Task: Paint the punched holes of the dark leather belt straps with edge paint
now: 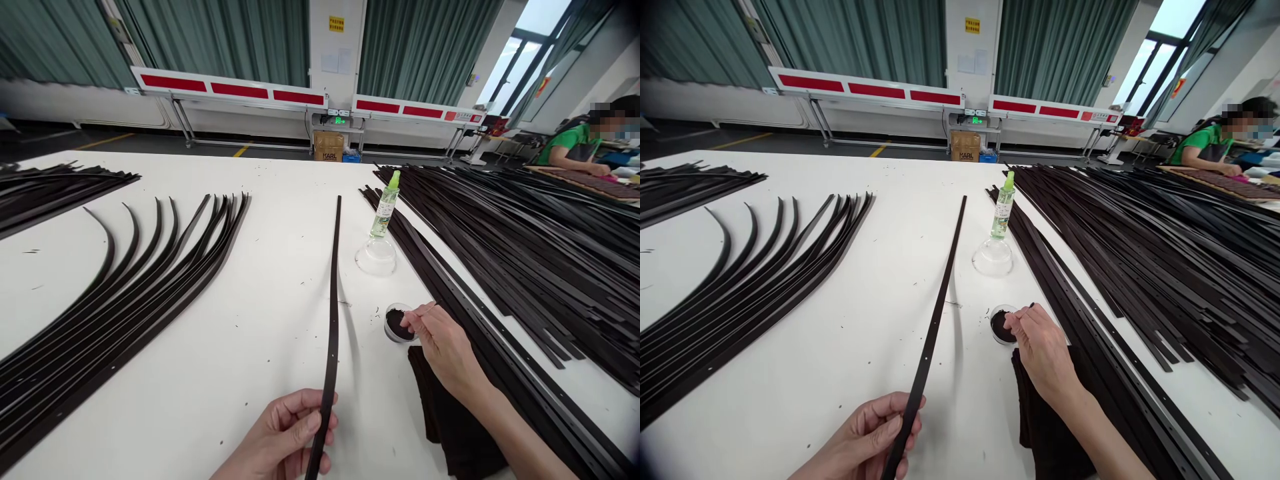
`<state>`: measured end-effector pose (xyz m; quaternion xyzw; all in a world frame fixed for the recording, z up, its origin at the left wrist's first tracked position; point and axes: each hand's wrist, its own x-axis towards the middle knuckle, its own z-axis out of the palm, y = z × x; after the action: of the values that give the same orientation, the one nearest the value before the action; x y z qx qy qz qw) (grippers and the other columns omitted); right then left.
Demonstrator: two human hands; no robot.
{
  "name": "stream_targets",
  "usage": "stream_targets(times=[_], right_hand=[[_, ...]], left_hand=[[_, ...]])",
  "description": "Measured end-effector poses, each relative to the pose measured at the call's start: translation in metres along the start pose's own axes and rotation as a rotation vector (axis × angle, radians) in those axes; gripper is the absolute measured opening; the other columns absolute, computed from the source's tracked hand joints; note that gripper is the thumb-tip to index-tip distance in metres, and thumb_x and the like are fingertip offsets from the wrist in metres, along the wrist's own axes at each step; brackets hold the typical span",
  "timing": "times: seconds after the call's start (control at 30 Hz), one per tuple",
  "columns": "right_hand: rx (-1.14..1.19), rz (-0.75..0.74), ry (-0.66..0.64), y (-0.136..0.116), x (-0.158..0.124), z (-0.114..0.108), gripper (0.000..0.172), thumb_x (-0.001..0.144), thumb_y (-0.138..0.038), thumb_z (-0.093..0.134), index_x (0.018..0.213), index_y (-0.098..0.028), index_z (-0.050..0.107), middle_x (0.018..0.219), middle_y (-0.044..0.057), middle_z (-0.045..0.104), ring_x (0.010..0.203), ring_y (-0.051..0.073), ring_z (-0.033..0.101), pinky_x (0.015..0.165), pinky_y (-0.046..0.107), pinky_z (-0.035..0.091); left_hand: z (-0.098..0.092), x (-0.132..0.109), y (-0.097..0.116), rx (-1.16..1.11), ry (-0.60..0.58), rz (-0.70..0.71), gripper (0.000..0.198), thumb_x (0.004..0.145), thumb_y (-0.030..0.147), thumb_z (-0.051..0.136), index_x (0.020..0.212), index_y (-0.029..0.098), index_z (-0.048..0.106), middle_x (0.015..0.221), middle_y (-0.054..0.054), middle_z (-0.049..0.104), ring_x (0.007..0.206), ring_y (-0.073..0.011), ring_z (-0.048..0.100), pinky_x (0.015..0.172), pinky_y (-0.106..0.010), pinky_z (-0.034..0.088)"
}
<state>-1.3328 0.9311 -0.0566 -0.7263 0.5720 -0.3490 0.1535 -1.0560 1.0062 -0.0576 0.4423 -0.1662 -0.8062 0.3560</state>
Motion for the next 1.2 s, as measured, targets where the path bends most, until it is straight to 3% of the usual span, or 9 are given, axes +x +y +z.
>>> stream_targets(times=[0.1,0.2,0.3,0.37,0.43,0.6,0.7,1.2], right_hand=[[0.055,0.077,0.061,-0.009,-0.004,-0.008,0.034,0.100,-0.039,0.039,0.086,-0.022,0.066,0.081,0.003,0.063,0.079,0.016,0.058,0.070,0.029,0.049],[0.296,0.219,0.104,-0.022,-0.010,-0.012,0.035,0.099,-0.041,0.041,0.086,-0.022,0.067,0.079,0.003,0.062,0.074,0.014,0.058,0.068,0.026,0.049],[0.565,0.306,0.069,-0.037,-0.020,-0.005,0.033,0.097,-0.043,0.044,0.087,-0.021,0.068,0.084,0.005,0.064,0.077,0.016,0.059,0.067,0.026,0.050],[0.626,0.294,0.028,-0.049,-0.029,0.003,0.031,0.097,-0.040,0.045,0.087,-0.021,0.067,0.086,0.005,0.065,0.078,0.016,0.059,0.068,0.027,0.051],[0.587,0.212,0.007,-0.062,-0.039,0.011,0.028,0.098,-0.032,0.045,0.086,-0.021,0.067,0.085,0.004,0.066,0.078,0.015,0.059,0.071,0.027,0.050],[0.453,-0.277,-0.050,-0.083,-0.052,0.027,0.026,0.094,-0.007,0.041,0.096,-0.020,0.063,0.085,0.003,0.066,0.083,0.015,0.059,0.076,0.029,0.048],[0.429,-0.436,-0.075,-0.087,-0.052,0.032,0.030,0.089,0.001,0.040,0.102,-0.016,0.061,0.085,0.005,0.066,0.082,0.015,0.059,0.073,0.032,0.048],[0.452,-0.519,-0.090,-0.085,-0.050,0.039,0.033,0.086,0.007,0.042,0.105,-0.017,0.055,0.089,0.006,0.066,0.082,0.016,0.060,0.071,0.033,0.050]], left_hand=[[-0.003,0.001,0.001,0.016,-0.046,-0.005,0.019,0.075,0.027,0.077,0.092,0.018,0.073,0.086,-0.005,0.067,0.074,-0.0131,0.058,0.067,-0.028,0.053],[-0.005,0.003,0.002,0.035,-0.082,0.007,0.016,0.079,0.025,0.073,0.093,0.018,0.072,0.089,-0.005,0.066,0.076,-0.0123,0.058,0.070,-0.028,0.054],[-0.004,0.002,0.001,0.020,-0.101,0.028,0.014,0.082,0.023,0.071,0.095,0.017,0.071,0.090,-0.005,0.065,0.078,-0.0125,0.059,0.075,-0.031,0.054],[-0.003,0.002,0.000,-0.004,-0.127,0.042,0.014,0.083,0.021,0.070,0.095,0.016,0.070,0.090,-0.006,0.065,0.079,-0.0129,0.060,0.077,-0.033,0.055],[-0.003,0.001,-0.002,-0.023,-0.169,0.056,0.013,0.082,0.019,0.070,0.095,0.014,0.069,0.089,-0.006,0.065,0.078,-0.0132,0.060,0.079,-0.035,0.055],[-0.003,0.002,-0.005,-0.055,-0.249,0.088,0.016,0.084,0.017,0.067,0.099,0.011,0.066,0.089,-0.008,0.063,0.081,-0.0152,0.061,0.081,-0.038,0.055],[-0.004,0.002,-0.006,-0.074,-0.257,0.092,0.018,0.083,0.017,0.067,0.100,0.012,0.065,0.090,-0.008,0.063,0.084,-0.0157,0.061,0.079,-0.037,0.055],[-0.004,0.004,-0.007,-0.079,-0.258,0.102,0.019,0.081,0.016,0.070,0.099,0.013,0.065,0.088,-0.007,0.062,0.082,-0.0156,0.060,0.077,-0.038,0.056]])
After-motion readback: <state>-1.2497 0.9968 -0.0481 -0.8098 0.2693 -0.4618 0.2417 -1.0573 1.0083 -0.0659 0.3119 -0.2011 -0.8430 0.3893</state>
